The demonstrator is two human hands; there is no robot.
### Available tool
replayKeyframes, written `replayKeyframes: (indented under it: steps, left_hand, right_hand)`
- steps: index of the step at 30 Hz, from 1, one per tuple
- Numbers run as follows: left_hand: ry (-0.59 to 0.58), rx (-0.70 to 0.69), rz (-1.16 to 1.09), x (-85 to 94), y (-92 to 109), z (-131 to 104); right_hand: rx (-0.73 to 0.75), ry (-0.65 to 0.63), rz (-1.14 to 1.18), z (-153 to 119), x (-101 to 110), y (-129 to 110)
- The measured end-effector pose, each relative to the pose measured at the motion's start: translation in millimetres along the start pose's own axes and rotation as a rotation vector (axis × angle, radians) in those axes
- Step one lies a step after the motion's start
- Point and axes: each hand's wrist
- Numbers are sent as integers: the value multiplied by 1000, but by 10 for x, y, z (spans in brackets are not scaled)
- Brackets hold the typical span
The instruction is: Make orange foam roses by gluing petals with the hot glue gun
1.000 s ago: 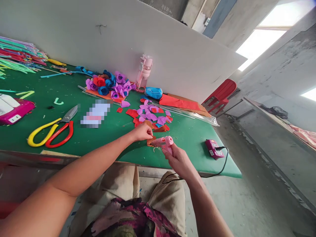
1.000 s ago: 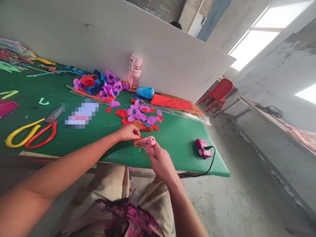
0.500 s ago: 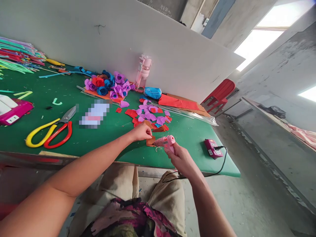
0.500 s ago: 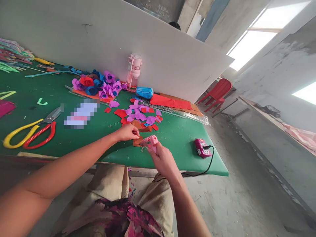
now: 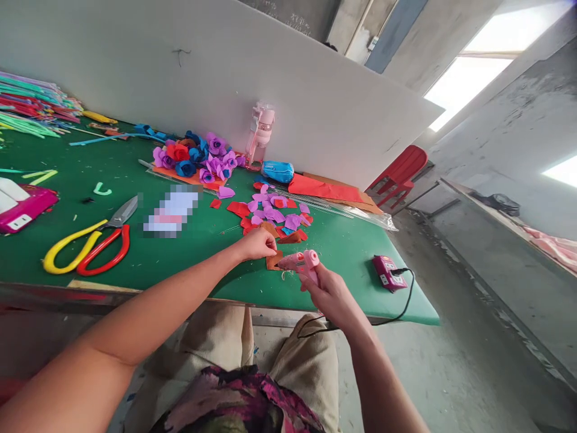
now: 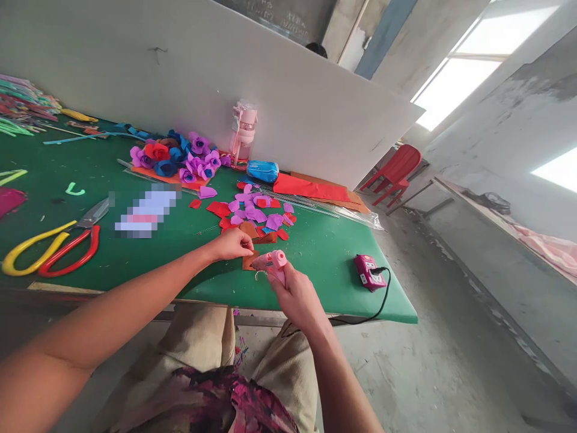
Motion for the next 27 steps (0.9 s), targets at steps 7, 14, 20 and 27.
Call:
replayKeyframes:
  steps: [7, 14, 20, 27]
  left_hand:
    - [-2, -3, 5, 0, 3, -3]
    - [-1, -4, -18, -3, 7, -11]
    - [3, 17, -23, 8, 22, -14]
    - [1, 25, -27, 26, 51, -32]
  right_hand:
    - [20, -8, -62, 32, -38, -48]
    - [12, -17, -59, 16, -9, 8]
    - [-30, -13, -68, 12, -5, 85]
    - [-33, 36, -23, -31, 81, 80]
Point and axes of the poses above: each hand's wrist, its own z-axis towards the middle knuckle, its own x-axis out of the back of the hand, y = z × x, and after that the axes turned 11 degrees about x, right-handed
